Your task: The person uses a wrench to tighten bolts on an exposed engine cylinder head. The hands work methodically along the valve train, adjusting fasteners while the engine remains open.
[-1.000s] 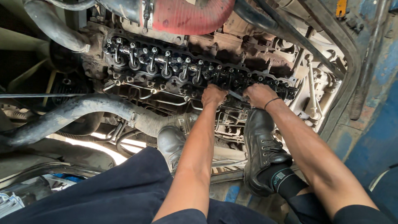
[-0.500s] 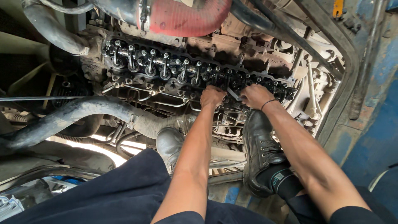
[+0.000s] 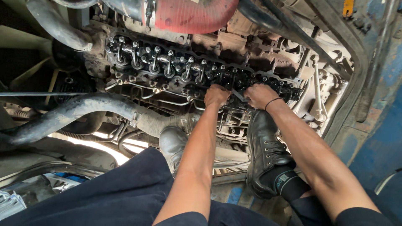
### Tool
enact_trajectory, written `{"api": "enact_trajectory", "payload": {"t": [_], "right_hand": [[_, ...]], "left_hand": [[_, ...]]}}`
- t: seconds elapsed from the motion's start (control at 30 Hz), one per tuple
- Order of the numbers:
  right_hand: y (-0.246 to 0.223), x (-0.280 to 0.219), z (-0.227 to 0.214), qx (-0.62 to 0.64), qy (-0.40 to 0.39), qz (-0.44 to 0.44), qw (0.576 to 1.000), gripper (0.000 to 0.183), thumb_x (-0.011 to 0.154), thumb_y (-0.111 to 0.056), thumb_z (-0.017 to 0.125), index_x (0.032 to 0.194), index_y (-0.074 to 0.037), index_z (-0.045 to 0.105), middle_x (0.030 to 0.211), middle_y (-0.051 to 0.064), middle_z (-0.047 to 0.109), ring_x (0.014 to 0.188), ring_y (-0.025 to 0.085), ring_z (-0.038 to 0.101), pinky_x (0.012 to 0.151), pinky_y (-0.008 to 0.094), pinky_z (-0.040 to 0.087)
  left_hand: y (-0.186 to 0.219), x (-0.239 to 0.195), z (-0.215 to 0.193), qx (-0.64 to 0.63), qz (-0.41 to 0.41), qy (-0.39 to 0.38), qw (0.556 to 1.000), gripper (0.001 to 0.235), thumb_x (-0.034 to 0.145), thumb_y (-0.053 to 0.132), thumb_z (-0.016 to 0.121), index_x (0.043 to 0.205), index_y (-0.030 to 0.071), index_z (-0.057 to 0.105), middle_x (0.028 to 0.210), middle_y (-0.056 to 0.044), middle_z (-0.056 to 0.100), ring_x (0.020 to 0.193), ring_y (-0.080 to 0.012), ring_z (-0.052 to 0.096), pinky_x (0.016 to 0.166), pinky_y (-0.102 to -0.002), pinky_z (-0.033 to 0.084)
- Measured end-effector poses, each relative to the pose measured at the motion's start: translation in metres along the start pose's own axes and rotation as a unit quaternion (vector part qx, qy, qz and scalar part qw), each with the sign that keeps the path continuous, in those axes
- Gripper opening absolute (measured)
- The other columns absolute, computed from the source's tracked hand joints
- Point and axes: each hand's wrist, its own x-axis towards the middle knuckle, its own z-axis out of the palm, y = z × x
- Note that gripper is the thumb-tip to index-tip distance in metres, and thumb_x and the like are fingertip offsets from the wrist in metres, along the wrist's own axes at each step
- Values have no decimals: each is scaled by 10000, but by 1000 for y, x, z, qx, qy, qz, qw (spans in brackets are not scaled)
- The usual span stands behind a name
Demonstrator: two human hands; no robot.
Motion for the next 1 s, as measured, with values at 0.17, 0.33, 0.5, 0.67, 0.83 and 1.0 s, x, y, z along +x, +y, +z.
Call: {"api": "enact_trajectory", "payload": {"t": [0.17, 0.33, 0.5, 0.67, 0.83, 1.0], "right_hand": [[-3, -1, 3, 19, 21, 1, 1000, 290, 783, -235, 786, 1068, -176, 788, 967, 154, 762, 925, 360, 733, 835, 470, 588], [0, -3, 5, 38, 42, 0, 998, 307, 750, -240, 793, 1052, -187, 788, 934, 152, 758, 890, 372, 730, 804, 476, 593], [2, 0, 14, 52, 78, -9, 996, 254, 736, -165, 735, 983, -171, 793, 902, 155, 759, 882, 363, 738, 799, 478, 596], [0, -1, 11, 75, 69, 11, 995, 249, 716, -147, 735, 961, -149, 782, 908, 167, 754, 896, 375, 733, 797, 488, 592], [-3, -5, 8, 101, 65, 21, 993, 251, 718, -135, 737, 965, -146, 776, 906, 169, 748, 896, 382, 728, 783, 493, 592], [1, -2, 12, 105, 92, 12, 990, 211, 720, -135, 736, 926, -142, 783, 885, 164, 751, 882, 374, 730, 784, 487, 591]], "left_hand": [[-1, 3, 2, 16, 8, 8, 1000, 333, 776, 395, 830, 1053, 210, 815, 1182, -73, 760, 1138, -259, 706, 1008, -379, 540], [4, -17, -5, 9, 125, 58, 990, 317, 788, 390, 776, 1015, 172, 816, 1110, -142, 773, 1068, -343, 721, 963, -424, 562], [27, -33, 1, 129, 212, 115, 962, 349, 896, 352, 698, 1006, 21, 714, 1055, -248, 723, 987, -461, 696, 858, -539, 564], [41, -30, 12, 123, 216, 145, 958, 262, 912, 224, 624, 1011, -9, 689, 1064, -261, 716, 970, -471, 697, 845, -555, 561], [38, -20, 19, 134, 228, 144, 953, 238, 881, 176, 608, 983, -29, 670, 1038, -292, 710, 952, -489, 695, 843, -563, 562], [36, -17, 19, 126, 226, 135, 956, 253, 876, 195, 615, 979, -30, 667, 1016, -294, 708, 966, -500, 683, 846, -572, 556]]}}
